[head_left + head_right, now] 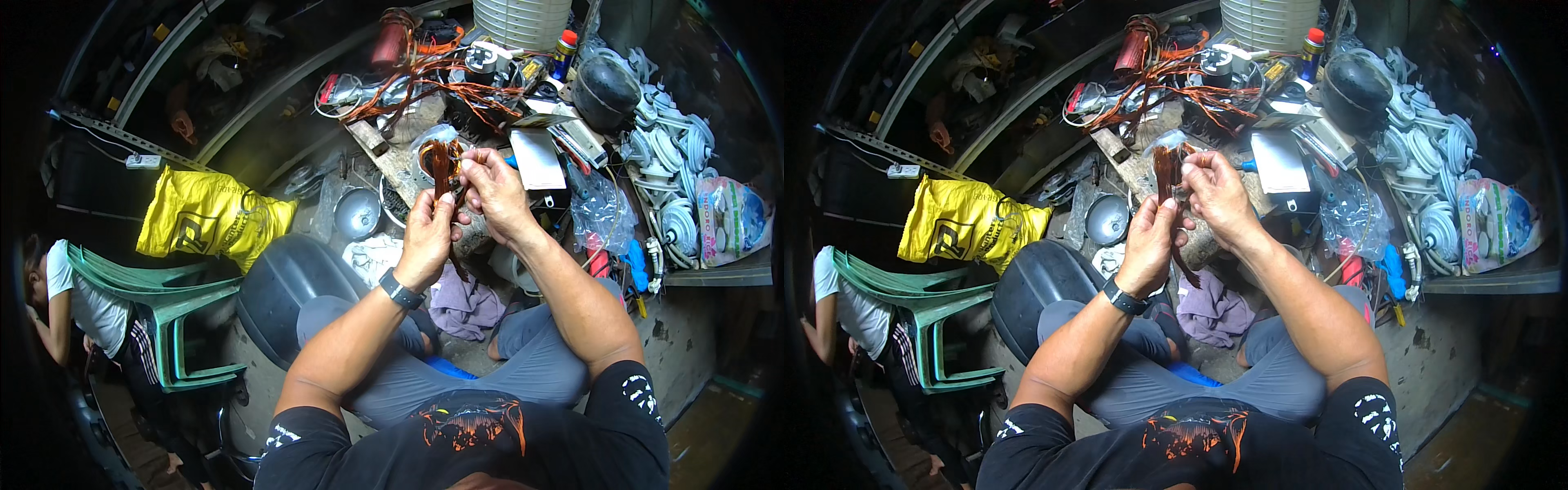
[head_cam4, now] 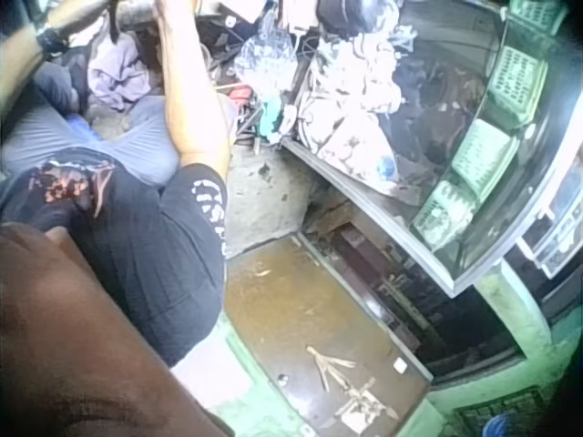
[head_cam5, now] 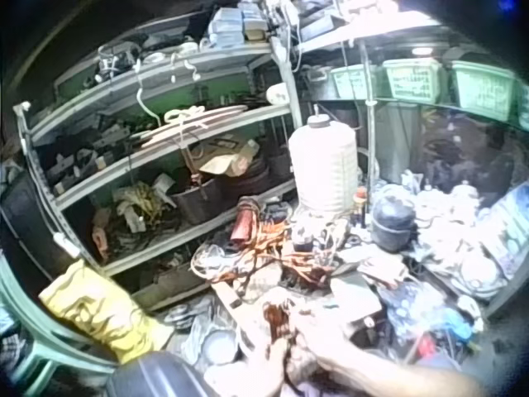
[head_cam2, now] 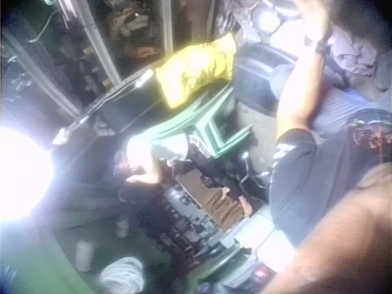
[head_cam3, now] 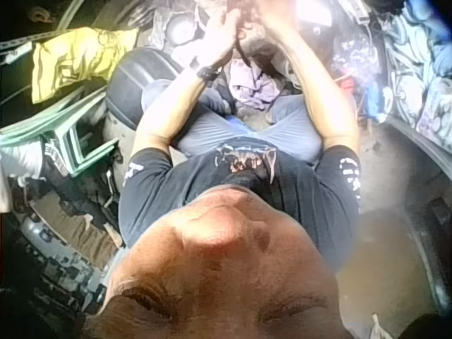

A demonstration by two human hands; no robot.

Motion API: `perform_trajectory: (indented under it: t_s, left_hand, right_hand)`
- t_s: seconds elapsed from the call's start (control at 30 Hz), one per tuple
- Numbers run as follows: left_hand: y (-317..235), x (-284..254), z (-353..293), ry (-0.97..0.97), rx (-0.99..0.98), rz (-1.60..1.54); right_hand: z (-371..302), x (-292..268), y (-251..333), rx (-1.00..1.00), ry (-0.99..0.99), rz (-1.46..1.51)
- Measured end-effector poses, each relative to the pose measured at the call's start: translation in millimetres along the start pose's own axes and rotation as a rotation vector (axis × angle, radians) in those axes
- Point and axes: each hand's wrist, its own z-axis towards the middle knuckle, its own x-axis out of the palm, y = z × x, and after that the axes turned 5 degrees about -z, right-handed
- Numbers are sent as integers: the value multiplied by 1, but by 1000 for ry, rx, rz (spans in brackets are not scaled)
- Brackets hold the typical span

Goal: The person handles a motor stator, organizing the copper coil windings and wires by hand before writing on a white notepad with a pen.

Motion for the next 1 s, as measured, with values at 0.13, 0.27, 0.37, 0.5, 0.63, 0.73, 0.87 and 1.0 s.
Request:
perform_trajectory:
  t_s: [0.13,0.27,0.37,0.5,0.63,0.73,0.87,1.0]
  left_hand:
    - [-9,-6,-1,-5,-27,-27]
    - [-7,-3,-2,-1,-45,-82]
    - [-8,-4,-1,26,-52,-102]
    - [-8,-3,-1,37,-29,-91]
    - [-7,-2,-1,4,-14,-67]
    - [-5,-2,-1,-14,-2,-61]
    - [-4,-3,1,-32,4,-65]
    - [-4,-2,1,-8,-2,-44]
  right_hand:
    - [2,6,-4,6,55,4]
    - [1,1,-3,50,91,24]
    - [0,1,-4,58,87,76]
    - [2,0,-2,97,101,84]
    - [1,-1,-5,82,72,75]
    - [-1,-1,-5,56,63,52]
    - [0,0,-3,30,65,47]
    - [0,1,-5,4,119,-44]
